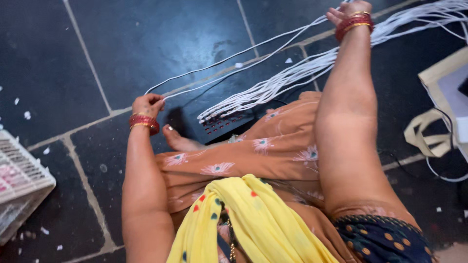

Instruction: The person sits on the floor and repeatedly inserts white cable ends into a black multi-port device. They handle the cables one by one, connecting them to the device and occasionally adjusting the bundle.

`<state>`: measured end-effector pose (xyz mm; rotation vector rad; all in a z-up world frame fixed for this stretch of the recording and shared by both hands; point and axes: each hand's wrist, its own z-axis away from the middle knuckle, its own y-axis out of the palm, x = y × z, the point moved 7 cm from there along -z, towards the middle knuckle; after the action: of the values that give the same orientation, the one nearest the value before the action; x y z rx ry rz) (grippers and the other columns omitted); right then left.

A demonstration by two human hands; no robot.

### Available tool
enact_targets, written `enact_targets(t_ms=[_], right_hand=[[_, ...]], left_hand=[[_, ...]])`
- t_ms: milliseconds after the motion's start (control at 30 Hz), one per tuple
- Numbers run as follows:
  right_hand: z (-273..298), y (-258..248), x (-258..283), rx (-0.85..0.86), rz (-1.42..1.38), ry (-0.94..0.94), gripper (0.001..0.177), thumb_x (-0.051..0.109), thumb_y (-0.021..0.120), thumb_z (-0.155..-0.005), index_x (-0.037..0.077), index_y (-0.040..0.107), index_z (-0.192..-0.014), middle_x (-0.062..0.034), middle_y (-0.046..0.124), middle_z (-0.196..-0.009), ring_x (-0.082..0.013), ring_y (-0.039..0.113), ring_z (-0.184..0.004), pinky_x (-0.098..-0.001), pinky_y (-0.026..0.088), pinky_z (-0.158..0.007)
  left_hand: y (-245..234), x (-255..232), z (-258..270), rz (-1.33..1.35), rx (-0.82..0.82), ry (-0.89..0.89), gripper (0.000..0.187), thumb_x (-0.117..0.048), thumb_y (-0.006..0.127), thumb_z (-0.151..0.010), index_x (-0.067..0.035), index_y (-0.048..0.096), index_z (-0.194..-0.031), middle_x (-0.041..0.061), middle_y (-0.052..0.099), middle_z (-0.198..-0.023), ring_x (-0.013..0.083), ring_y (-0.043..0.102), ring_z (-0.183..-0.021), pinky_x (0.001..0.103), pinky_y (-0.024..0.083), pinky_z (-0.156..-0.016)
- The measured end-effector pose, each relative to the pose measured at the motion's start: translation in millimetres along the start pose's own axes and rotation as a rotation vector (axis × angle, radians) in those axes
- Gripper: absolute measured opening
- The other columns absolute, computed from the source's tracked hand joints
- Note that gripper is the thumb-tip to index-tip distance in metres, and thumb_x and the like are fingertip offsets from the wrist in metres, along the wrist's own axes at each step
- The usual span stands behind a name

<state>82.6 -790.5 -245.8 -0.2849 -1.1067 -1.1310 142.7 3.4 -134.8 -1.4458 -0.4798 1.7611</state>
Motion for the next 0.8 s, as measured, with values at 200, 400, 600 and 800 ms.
enact_targets(t_ms=[200,400,600,800], right_hand=[[19,29,4,0.093,-0.171,0.284,0.051,0.032,0.042,-0.11,-0.005,0.05,-0.145,-0.0306,0.061,-0.135,-0.0515,0.071,-0.112,-0.0608,0.065,-0.083],[56,40,4,0.154,0.283,0.131,0.044,0.025,0.047,-0.107,0.0,0.052,-0.144,-0.0249,0.064,-0.132,-0.0412,0.074,-0.108,-0.0511,0.066,-0.08],[80,49,4,0.186,0.571,0.004,0.04,0.018,0.051,-0.104,0.006,0.055,-0.143,-0.0192,0.067,-0.129,-0.031,0.077,-0.105,-0.0414,0.067,-0.078],[86,62,21,0.218,0.711,-0.214,0.04,0.011,0.056,-0.102,0.011,0.057,-0.142,-0.0135,0.07,-0.126,-0.0208,0.079,-0.101,-0.0316,0.068,-0.076]], left_hand=[[-12,38,-26,-0.185,-0.108,-0.017,0.009,-0.011,0.079,-0.086,-0.01,0.081,-0.094,0.007,0.074,-0.081,0.0188,0.07,-0.075,0.036,0.055,-0.07],[-32,72,-39,-0.111,-0.354,-0.106,0.023,-0.004,0.085,-0.071,-0.009,0.08,-0.093,0.009,0.079,-0.091,0.022,0.075,-0.083,0.036,0.059,-0.082],[-33,97,-44,-0.111,-0.246,-0.393,0.02,-0.01,0.088,-0.075,-0.009,0.081,-0.093,0.011,0.078,-0.093,0.0225,0.076,-0.087,0.034,0.058,-0.086],[-49,89,-34,0.002,-0.458,-0.373,0.029,-0.001,0.078,-0.078,-0.011,0.078,-0.105,0.014,0.078,-0.1,0.0249,0.077,-0.09,0.037,0.06,-0.084]])
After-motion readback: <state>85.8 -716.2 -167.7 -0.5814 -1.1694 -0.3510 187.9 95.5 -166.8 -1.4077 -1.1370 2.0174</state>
